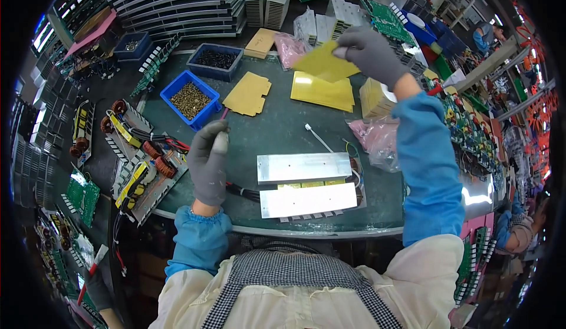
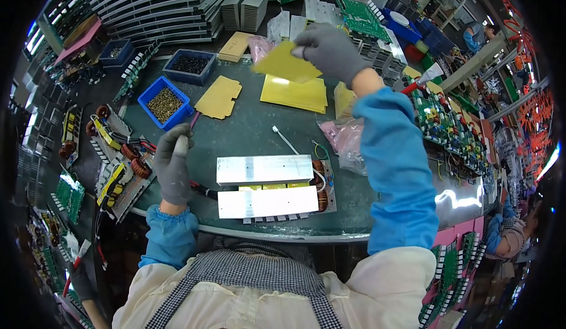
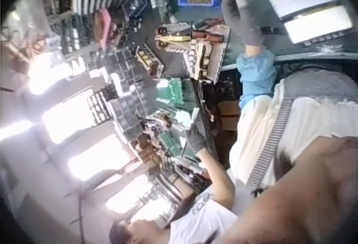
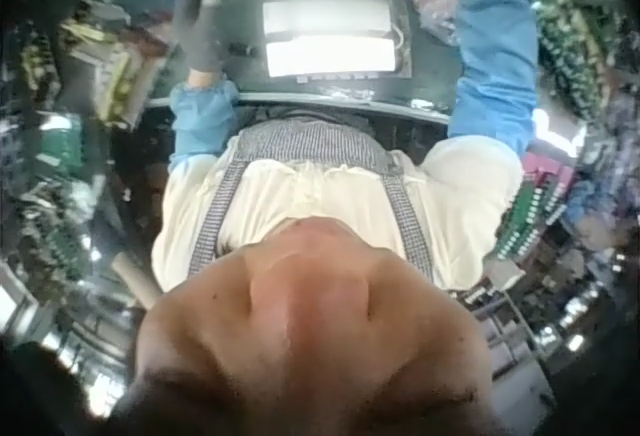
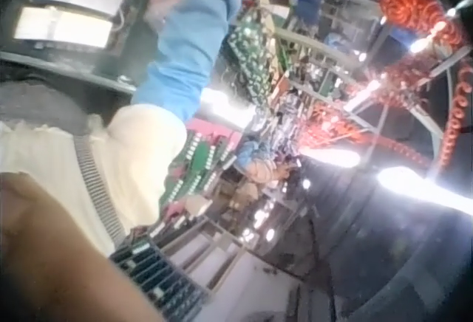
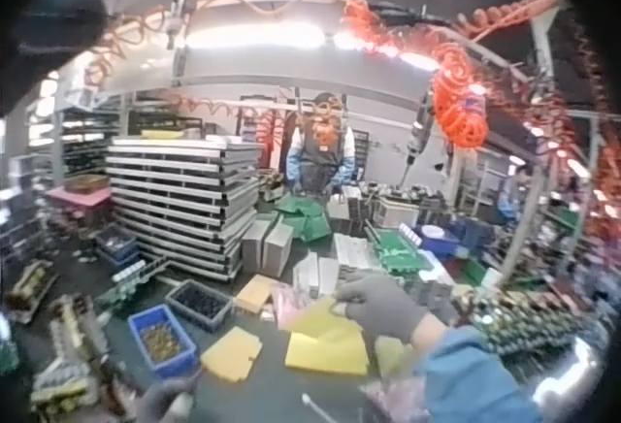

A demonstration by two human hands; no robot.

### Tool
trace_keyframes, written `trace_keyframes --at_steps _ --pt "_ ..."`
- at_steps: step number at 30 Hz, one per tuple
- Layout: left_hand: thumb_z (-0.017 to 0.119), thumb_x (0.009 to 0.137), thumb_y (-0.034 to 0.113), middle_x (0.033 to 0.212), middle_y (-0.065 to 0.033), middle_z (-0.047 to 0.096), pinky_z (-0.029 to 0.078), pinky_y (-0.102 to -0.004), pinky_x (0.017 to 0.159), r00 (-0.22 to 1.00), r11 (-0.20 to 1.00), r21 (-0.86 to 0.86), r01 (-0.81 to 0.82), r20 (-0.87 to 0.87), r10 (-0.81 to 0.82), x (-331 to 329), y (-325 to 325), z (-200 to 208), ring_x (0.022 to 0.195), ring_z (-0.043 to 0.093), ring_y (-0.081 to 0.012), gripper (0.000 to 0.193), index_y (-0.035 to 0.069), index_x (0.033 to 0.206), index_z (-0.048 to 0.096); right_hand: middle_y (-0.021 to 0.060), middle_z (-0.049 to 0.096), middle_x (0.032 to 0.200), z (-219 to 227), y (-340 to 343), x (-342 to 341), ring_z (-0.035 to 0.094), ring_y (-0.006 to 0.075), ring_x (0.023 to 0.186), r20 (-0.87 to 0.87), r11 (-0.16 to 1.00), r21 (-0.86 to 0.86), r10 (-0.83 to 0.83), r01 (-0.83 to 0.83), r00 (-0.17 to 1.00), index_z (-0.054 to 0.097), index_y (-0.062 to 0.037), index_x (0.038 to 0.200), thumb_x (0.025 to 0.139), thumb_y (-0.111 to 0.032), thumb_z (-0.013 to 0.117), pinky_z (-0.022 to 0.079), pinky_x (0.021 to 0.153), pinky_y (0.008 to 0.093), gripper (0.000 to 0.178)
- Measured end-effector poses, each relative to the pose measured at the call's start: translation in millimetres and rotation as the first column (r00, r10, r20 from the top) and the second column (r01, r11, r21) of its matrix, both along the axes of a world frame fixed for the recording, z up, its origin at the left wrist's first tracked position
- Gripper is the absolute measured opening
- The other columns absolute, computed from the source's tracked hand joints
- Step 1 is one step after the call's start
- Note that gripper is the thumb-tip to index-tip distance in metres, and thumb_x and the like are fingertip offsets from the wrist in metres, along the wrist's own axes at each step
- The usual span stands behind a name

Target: Assembling electronic components and circuit boards onto a large heatsink using an electric screwdriver and thermal paste.

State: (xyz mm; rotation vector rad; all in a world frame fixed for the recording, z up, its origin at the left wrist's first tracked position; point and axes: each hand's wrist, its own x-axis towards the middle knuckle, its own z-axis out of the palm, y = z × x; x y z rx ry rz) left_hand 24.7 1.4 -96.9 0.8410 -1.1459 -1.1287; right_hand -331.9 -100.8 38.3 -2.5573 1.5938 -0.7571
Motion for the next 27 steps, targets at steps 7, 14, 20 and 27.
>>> trace_keyframes --at_steps 7,14,20,27 --pt "0.068 0.094 0.020 0.120 -0.0095 0.062 0.047 -0.0322 0.096 0.954 0.951 -0.103 0.293 0.106 -0.282 -34 -5 60 0.110 0.059 -0.0168 0.045 -0.004 0.130 0.055 0.0054 0.068 0.093 31 120 72 0.066 0.0126 0.078 0.789 0.984 0.124 -0.018 -0.131 0.615 0.066 0.0015 0.110 0.094 -0.017 0.067 0.053 0.065 0.0261 0.024" --pt "0.066 0.095 0.019 0.097 -0.0063 0.068 0.048 -0.0234 0.066 0.933 0.945 0.012 0.326 0.160 -0.324 -29 18 89 0.076 0.061 -0.0109 0.039 -0.003 0.126 0.057 0.0097 0.068 0.104 13 179 67 0.066 0.0148 0.095 0.896 0.984 0.095 -0.018 -0.152 0.443 0.051 0.0018 0.129 0.093 -0.018 0.067 0.055 0.078 0.0271 0.044" --pt "0.073 0.087 0.010 0.085 -0.0074 0.067 0.048 -0.0238 0.062 0.857 0.910 0.072 0.409 0.313 -0.410 -37 54 86 0.071 0.062 -0.0093 0.085 -0.003 0.153 0.022 0.0089 0.068 0.101 -27 216 51 0.064 0.0106 0.091 0.840 0.974 0.226 -0.195 0.001 0.507 0.043 0.0025 0.139 0.093 -0.017 0.066 0.051 0.080 0.0257 0.055" --pt "0.078 0.082 0.014 0.066 0.0023 0.049 0.039 -0.0230 0.054 0.666 0.957 0.097 0.273 0.699 -0.261 -25 65 67 0.060 0.047 -0.0051 0.070 -0.001 0.143 0.047 0.0001 0.052 0.075 -85 224 52 0.046 0.0065 0.067 0.640 0.920 0.368 -0.357 0.136 0.680 0.044 0.0010 0.142 0.087 -0.017 0.071 0.041 0.064 0.0244 0.064"
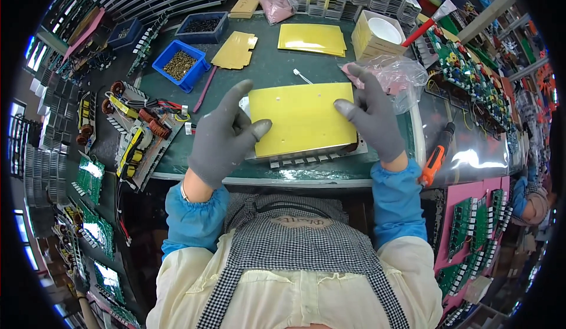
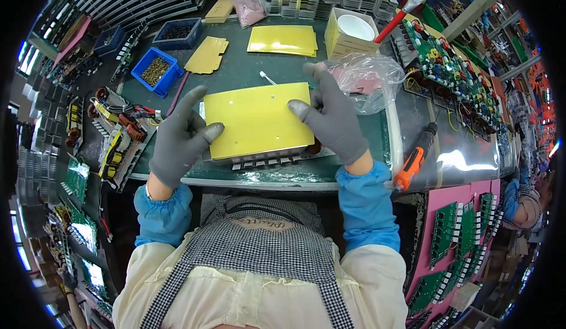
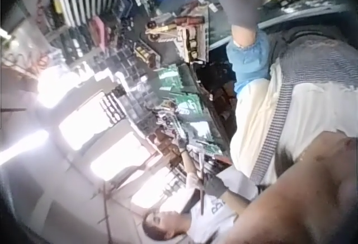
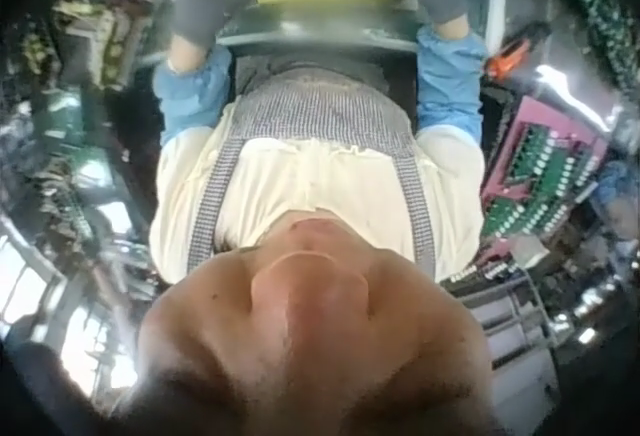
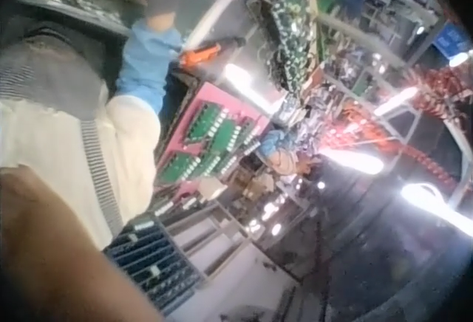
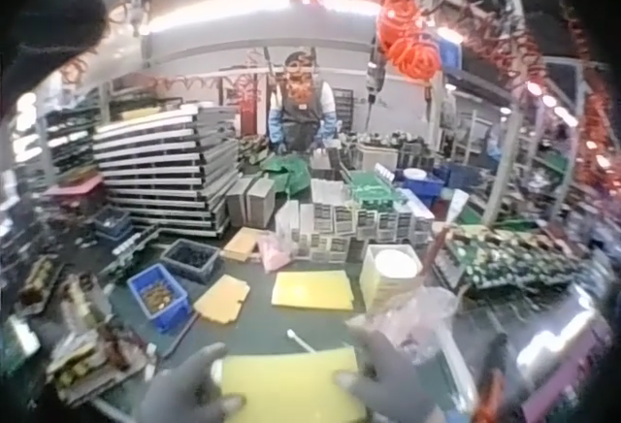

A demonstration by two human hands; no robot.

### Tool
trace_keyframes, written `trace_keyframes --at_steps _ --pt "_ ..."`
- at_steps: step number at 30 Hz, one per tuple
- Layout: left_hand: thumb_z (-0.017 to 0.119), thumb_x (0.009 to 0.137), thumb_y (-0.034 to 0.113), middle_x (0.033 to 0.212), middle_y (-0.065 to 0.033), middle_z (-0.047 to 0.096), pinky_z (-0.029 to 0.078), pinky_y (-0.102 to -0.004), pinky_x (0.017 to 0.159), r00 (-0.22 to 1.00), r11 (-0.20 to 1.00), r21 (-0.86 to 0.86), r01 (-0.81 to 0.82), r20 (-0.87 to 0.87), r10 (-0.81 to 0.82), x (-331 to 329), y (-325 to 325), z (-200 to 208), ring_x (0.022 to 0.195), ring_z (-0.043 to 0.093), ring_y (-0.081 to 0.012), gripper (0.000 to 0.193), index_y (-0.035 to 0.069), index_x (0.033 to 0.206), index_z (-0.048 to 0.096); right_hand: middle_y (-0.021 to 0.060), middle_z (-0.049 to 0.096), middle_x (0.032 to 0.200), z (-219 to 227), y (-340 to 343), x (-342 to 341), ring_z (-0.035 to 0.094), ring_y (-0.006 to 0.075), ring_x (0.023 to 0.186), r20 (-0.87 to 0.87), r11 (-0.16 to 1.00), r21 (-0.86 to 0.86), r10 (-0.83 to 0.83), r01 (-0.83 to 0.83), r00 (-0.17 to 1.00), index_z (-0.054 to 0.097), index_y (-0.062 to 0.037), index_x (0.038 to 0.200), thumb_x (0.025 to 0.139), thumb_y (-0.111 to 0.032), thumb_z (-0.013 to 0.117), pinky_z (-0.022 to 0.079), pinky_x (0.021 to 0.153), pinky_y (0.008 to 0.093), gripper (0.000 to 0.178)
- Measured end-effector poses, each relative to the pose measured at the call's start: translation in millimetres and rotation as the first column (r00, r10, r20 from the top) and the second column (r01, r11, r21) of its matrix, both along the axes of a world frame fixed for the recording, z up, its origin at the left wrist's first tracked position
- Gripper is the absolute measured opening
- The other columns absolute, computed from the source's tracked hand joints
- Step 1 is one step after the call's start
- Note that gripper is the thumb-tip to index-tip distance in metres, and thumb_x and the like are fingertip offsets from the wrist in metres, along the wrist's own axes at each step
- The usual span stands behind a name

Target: Assembling electronic components and circuit boards onto a large heatsink using an electric screwdriver and thermal paste.

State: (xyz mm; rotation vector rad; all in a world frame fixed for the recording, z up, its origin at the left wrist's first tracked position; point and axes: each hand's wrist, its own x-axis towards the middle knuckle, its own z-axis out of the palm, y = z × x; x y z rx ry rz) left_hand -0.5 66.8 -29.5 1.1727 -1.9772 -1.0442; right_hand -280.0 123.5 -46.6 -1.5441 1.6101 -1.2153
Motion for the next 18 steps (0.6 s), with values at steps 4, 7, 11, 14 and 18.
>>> trace_keyframes --at_steps 4,7,11,14,18 --pt "0.077 0.082 0.012 0.067 0.0029 0.048 0.039 -0.0220 0.055 0.991 0.992 -0.077 -0.098 0.079 0.104 9 0 -12 0.060 0.045 -0.0042 0.063 0.000 0.139 0.052 -0.0038 0.045 0.069 -14 0 3 0.040 0.0047 0.064 0.023 0.999 0.031 -0.022 0.021 1.000 0.049 0.0000 0.138 0.084 -0.020 0.072 0.034 0.061 0.0228 0.062" --pt "0.076 0.083 0.017 0.086 -0.0066 0.065 0.052 -0.0311 0.072 0.972 0.968 -0.129 -0.214 0.071 0.224 10 -9 -23 0.082 0.065 -0.0129 0.064 0.003 0.140 0.051 -0.0012 0.042 0.068 -19 -2 4 0.043 0.0079 0.063 0.020 0.998 0.068 -0.015 0.013 1.000 0.049 0.0005 0.138 0.085 -0.020 0.072 0.038 0.060 0.0260 0.061" --pt "0.075 0.084 0.020 0.127 -0.0157 0.059 0.046 -0.0396 0.100 0.982 0.965 -0.193 -0.179 0.017 0.186 5 -17 -35 0.121 0.057 -0.0263 0.065 0.003 0.141 0.049 0.0000 0.043 0.066 -24 -6 4 0.043 0.0084 0.061 -0.004 0.998 0.044 -0.042 0.042 0.999 0.053 0.0004 0.133 0.086 -0.021 0.072 0.038 0.058 0.0270 0.055" --pt "0.074 0.084 0.020 0.137 -0.0175 0.055 0.042 -0.0427 0.106 0.987 0.983 -0.087 -0.160 -0.037 0.157 2 -20 -40 0.130 0.052 -0.0298 0.065 0.002 0.141 0.049 0.0009 0.043 0.064 -26 -9 6 0.043 0.0090 0.059 -0.003 0.998 0.017 -0.062 0.062 0.998 0.056 -0.0009 0.130 0.086 -0.022 0.071 0.038 0.056 0.0278 0.050" --pt "0.073 0.085 0.019 0.137 -0.0174 0.056 0.040 -0.0431 0.108 0.984 0.983 -0.082 -0.165 -0.077 0.159 2 -25 -43 0.131 0.052 -0.0297 0.064 0.001 0.141 0.048 0.0018 0.044 0.063 -25 -12 7 0.043 0.0106 0.057 -0.092 0.997 0.015 -0.073 0.075 0.993 0.059 -0.0030 0.127 0.087 -0.023 0.070 0.039 0.055 0.0294 0.046"
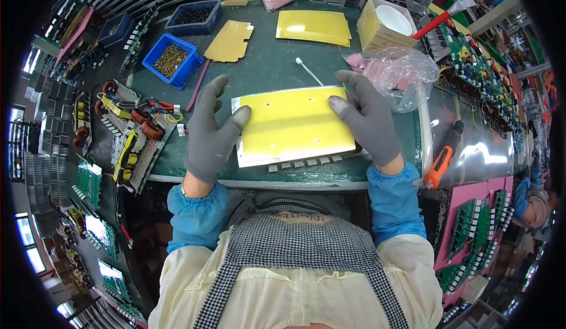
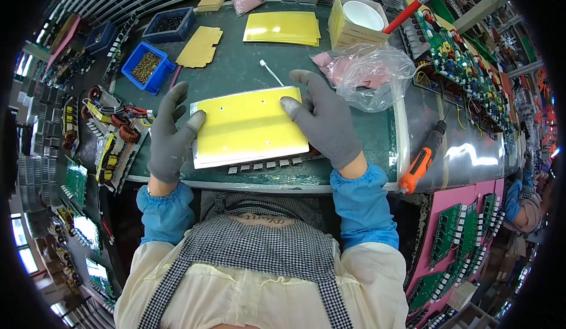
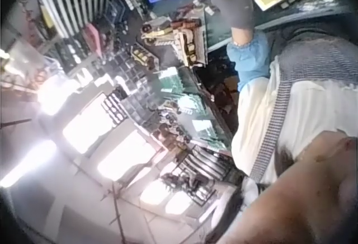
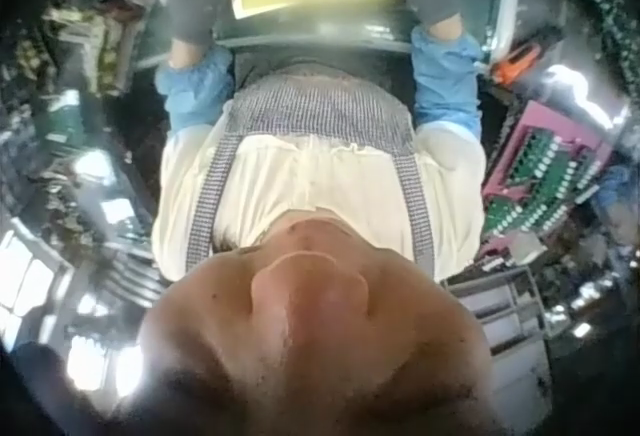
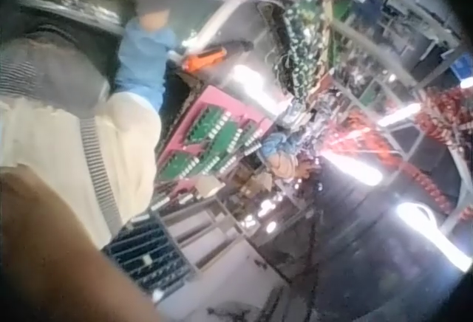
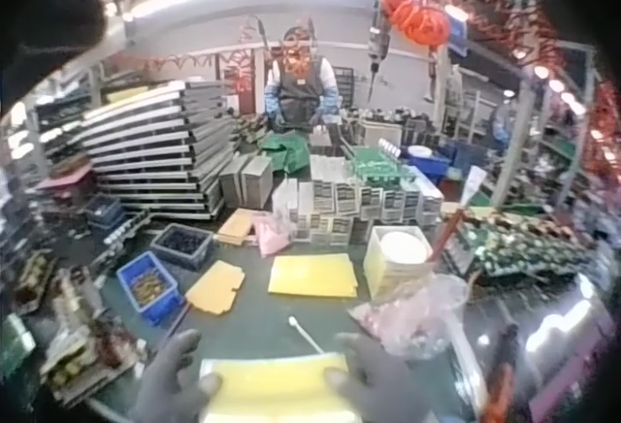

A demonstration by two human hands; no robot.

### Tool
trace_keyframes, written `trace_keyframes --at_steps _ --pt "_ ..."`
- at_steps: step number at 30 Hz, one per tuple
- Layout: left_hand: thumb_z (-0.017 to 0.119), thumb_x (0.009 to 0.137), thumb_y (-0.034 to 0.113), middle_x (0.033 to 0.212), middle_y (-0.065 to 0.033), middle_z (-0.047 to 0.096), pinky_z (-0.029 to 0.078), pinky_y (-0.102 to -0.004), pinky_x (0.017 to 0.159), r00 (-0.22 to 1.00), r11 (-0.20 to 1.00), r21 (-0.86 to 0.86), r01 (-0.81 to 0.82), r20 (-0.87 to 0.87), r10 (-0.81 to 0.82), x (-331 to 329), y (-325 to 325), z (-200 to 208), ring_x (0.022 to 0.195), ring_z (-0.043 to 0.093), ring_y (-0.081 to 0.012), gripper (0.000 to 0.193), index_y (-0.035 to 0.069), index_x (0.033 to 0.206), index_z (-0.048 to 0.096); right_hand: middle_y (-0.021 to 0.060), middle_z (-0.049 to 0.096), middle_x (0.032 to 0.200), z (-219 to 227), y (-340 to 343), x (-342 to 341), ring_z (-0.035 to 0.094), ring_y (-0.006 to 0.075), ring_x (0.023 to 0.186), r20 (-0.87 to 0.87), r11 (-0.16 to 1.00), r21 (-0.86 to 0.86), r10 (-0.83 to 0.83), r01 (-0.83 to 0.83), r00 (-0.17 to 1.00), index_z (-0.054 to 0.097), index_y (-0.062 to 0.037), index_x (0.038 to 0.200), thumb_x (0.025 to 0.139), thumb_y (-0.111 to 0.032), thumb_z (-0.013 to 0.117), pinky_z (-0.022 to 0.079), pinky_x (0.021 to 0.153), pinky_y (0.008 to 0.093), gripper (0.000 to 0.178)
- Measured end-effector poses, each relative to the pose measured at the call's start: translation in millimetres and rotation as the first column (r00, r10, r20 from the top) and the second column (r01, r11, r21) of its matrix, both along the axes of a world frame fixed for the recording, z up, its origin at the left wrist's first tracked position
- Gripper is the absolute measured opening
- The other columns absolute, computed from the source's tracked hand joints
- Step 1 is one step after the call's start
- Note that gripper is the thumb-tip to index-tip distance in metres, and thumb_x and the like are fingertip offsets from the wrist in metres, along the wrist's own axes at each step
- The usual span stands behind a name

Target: Assembling electronic components and circuit boards onto a large heatsink using an electric screwdriver and thermal paste.

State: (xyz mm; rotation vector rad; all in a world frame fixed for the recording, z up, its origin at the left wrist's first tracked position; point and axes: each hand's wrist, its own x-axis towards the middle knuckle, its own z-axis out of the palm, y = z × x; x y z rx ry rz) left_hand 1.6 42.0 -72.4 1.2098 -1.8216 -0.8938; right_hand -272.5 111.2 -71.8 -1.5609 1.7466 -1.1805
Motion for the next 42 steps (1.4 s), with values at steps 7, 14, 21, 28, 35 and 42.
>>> trace_keyframes --at_steps 7,14,21,28,35,42 --pt "0.071 0.086 0.019 0.138 -0.0175 0.055 0.039 -0.0423 0.108 0.999 0.998 0.055 0.019 -0.045 -0.017 4 -2 -7 0.131 0.051 -0.0298 0.062 0.002 0.142 0.048 0.0020 0.045 0.064 4 -4 -1 0.044 0.0104 0.058 -0.040 0.999 0.028 0.031 -0.030 0.999 0.059 -0.0029 0.127 0.086 -0.023 0.070 0.039 0.056 0.0296 0.046" --pt "0.070 0.086 0.020 0.137 -0.0176 0.054 0.039 -0.0416 0.109 0.994 0.995 0.086 0.057 -0.093 -0.049 4 -1 -10 0.131 0.050 -0.0293 0.062 0.002 0.141 0.048 -0.0004 0.049 0.069 3 -3 1 0.043 0.0062 0.063 0.162 0.998 0.061 0.012 -0.022 0.987 0.059 0.0001 0.126 0.088 -0.022 0.068 0.037 0.058 0.0245 0.044" --pt "0.069 0.086 0.021 0.138 -0.0177 0.053 0.038 -0.0415 0.109 0.990 0.988 0.143 0.062 -0.138 -0.043 4 -2 -13 0.131 0.050 -0.0290 0.062 0.001 0.141 0.048 0.0002 0.050 0.069 4 -2 1 0.044 0.0062 0.063 0.151 0.998 0.063 0.012 -0.022 0.989 0.059 0.0013 0.125 0.089 -0.022 0.068 0.037 0.058 0.0247 0.044" --pt "0.067 0.088 0.020 0.138 -0.0180 0.053 0.039 -0.0421 0.109 0.990 0.979 0.190 0.071 -0.137 -0.045 3 -2 -11 0.131 0.050 -0.0295 0.060 0.001 0.141 0.049 0.0017 0.053 0.070 8 -2 2 0.045 0.0067 0.064 0.120 0.997 0.073 0.013 -0.022 0.993 0.059 0.0016 0.125 0.089 -0.022 0.068 0.039 0.059 0.0245 0.044" --pt "0.066 0.088 0.018 0.137 -0.0186 0.054 0.039 -0.0406 0.108 0.981 0.973 0.211 0.095 -0.183 -0.056 3 -3 -15 0.129 0.052 -0.0288 0.059 0.000 0.141 0.048 0.0025 0.055 0.073 -2 -1 -2 0.047 0.0073 0.065 0.133 0.999 0.045 0.012 -0.019 0.991 0.058 0.0009 0.127 0.089 -0.021 0.068 0.041 0.061 0.0255 0.045" --pt "0.070 0.091 0.022 0.141 -0.0187 0.052 0.040 -0.0393 0.108 0.970 0.978 0.198 0.057 -0.243 -0.008 12 -6 6 0.130 0.051 -0.0277 0.065 -0.002 0.145 0.043 0.0086 0.064 0.107 -1 1 -2 0.059 0.0111 0.084 0.310 0.992 0.010 -0.123 0.126 0.943 0.054 0.0010 0.134 0.091 -0.020 0.066 0.049 0.077 0.0267 0.049"
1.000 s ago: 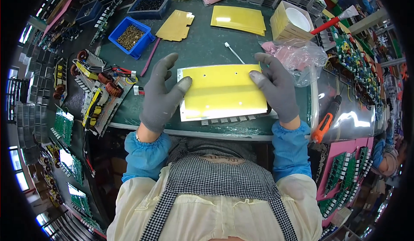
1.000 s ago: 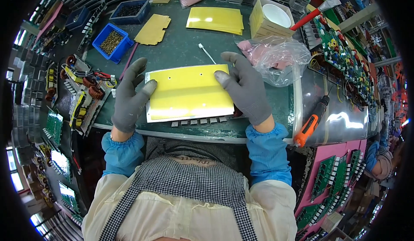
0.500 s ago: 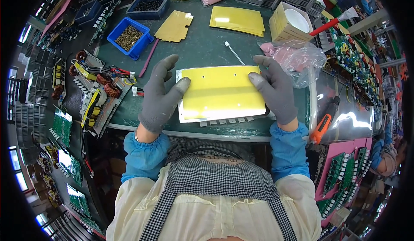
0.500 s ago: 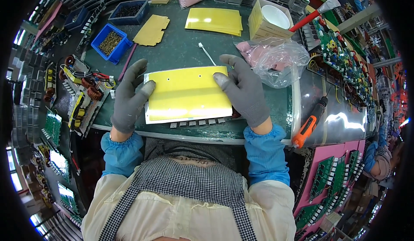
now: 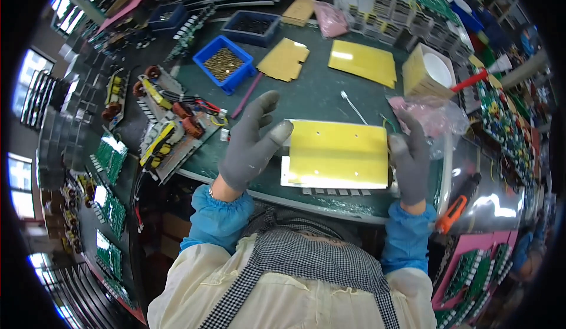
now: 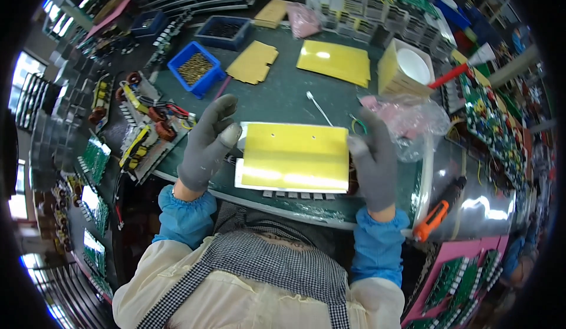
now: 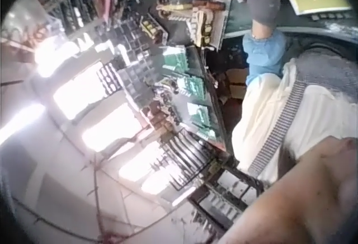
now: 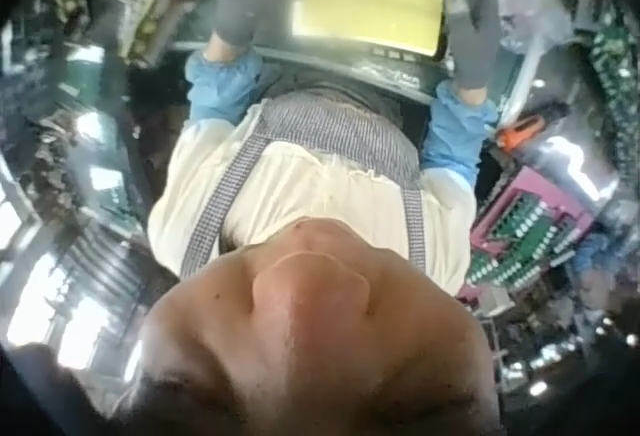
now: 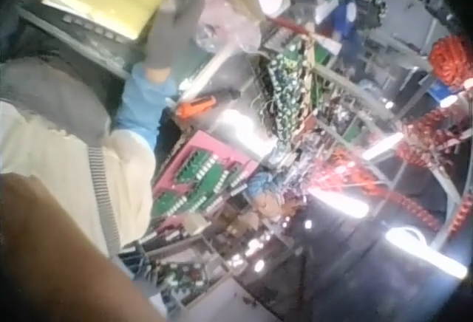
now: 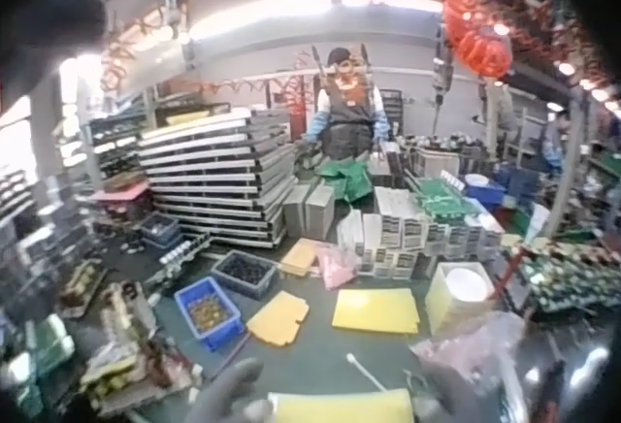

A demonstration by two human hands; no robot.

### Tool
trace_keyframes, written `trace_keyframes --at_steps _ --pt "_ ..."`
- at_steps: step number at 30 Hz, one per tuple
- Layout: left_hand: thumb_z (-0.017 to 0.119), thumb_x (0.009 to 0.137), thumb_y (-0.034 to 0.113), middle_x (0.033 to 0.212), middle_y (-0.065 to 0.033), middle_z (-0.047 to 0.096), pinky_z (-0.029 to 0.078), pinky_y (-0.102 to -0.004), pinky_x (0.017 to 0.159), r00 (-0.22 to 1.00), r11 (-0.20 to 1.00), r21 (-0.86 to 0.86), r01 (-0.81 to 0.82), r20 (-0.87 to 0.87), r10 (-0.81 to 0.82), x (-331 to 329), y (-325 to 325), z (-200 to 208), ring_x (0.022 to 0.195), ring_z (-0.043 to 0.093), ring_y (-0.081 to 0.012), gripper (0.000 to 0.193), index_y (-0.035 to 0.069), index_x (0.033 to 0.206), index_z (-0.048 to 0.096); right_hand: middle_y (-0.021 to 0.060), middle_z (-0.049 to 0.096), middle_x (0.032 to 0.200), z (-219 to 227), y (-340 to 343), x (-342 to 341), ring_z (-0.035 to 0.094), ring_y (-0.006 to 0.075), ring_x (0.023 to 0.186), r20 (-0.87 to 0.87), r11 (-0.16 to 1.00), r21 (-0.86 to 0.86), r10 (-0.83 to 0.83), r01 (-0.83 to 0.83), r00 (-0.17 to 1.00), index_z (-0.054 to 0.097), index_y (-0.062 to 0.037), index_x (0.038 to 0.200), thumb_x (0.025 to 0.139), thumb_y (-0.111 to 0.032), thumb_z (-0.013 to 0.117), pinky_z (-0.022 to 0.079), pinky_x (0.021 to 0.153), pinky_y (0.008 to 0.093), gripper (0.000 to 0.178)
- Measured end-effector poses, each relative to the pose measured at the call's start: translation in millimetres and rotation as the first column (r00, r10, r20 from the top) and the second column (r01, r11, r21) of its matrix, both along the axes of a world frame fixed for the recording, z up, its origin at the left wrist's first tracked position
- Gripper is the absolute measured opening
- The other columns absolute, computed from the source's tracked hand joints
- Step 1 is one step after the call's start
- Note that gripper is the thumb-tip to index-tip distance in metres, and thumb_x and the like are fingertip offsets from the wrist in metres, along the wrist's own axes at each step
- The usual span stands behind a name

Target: Assembling electronic components and circuit boards onto a large heatsink using an electric screwdriver and thermal paste.

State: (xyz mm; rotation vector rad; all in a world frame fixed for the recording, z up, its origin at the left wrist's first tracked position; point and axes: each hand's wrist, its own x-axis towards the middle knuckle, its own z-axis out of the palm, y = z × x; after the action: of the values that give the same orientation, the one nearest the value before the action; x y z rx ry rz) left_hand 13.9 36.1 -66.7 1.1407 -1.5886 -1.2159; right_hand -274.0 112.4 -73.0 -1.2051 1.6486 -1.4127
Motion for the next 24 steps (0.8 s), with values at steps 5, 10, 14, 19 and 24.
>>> trace_keyframes --at_steps 5,10,14,19,24 --pt "0.073 0.090 0.025 0.126 -0.0115 0.061 0.048 -0.0322 0.096 0.962 0.968 -0.243 0.068 0.273 0.001 14 -70 40 0.115 0.059 -0.0199 0.061 0.000 0.140 0.050 0.0099 0.065 0.105 4 9 -5 0.060 0.0127 0.088 0.096 0.993 -0.107 -0.033 0.043 0.995 0.051 0.0022 0.136 0.094 -0.021 0.063 0.049 0.080 0.0267 0.050" --pt "0.074 0.081 0.032 0.108 -0.0180 0.072 0.054 -0.0373 0.090 0.641 0.960 -0.232 0.154 0.763 0.081 3 -241 45 0.101 0.069 -0.0306 0.048 0.002 0.118 0.068 0.0098 0.066 0.101 -3 13 -7 0.060 0.0132 0.087 -0.027 0.987 -0.150 -0.064 0.060 0.998 0.054 0.0030 0.133 0.094 -0.020 0.063 0.048 0.079 0.0260 0.046" --pt "0.078 0.074 0.039 0.120 -0.0169 0.069 0.053 -0.0418 0.095 0.162 0.987 -0.075 0.140 0.985 0.051 -1 -330 12 0.115 0.065 -0.0341 0.054 0.011 0.119 0.072 0.0075 0.062 0.088 -4 15 -10 0.058 0.0125 0.080 -0.161 0.990 -0.125 -0.090 0.070 0.983 0.059 0.0034 0.126 0.091 -0.015 0.066 0.047 0.072 0.0262 0.039" --pt "0.079 0.075 0.043 0.123 -0.0185 0.067 0.053 -0.0440 0.096 0.083 0.999 -0.035 -0.029 0.996 0.037 -1 -367 -16 0.115 0.064 -0.0352 0.056 0.009 0.118 0.072 0.0039 0.057 0.072 -1 15 -11 0.056 0.0112 0.064 -0.277 0.982 -0.186 -0.093 0.042 0.956 0.063 -0.0003 0.120 0.088 -0.010 0.067 0.046 0.059 0.0285 0.034" --pt "0.077 0.082 0.033 0.117 -0.0134 0.071 0.053 -0.0428 0.094 0.049 0.995 -0.102 0.009 0.994 0.101 8 -379 -29 0.109 0.067 -0.0322 0.037 0.014 0.114 0.075 0.0048 0.057 0.071 1 16 -8 0.055 0.0111 0.062 -0.291 0.982 -0.186 -0.076 0.021 0.954 0.064 0.0000 0.119 0.087 -0.008 0.067 0.045 0.057 0.0283 0.033"
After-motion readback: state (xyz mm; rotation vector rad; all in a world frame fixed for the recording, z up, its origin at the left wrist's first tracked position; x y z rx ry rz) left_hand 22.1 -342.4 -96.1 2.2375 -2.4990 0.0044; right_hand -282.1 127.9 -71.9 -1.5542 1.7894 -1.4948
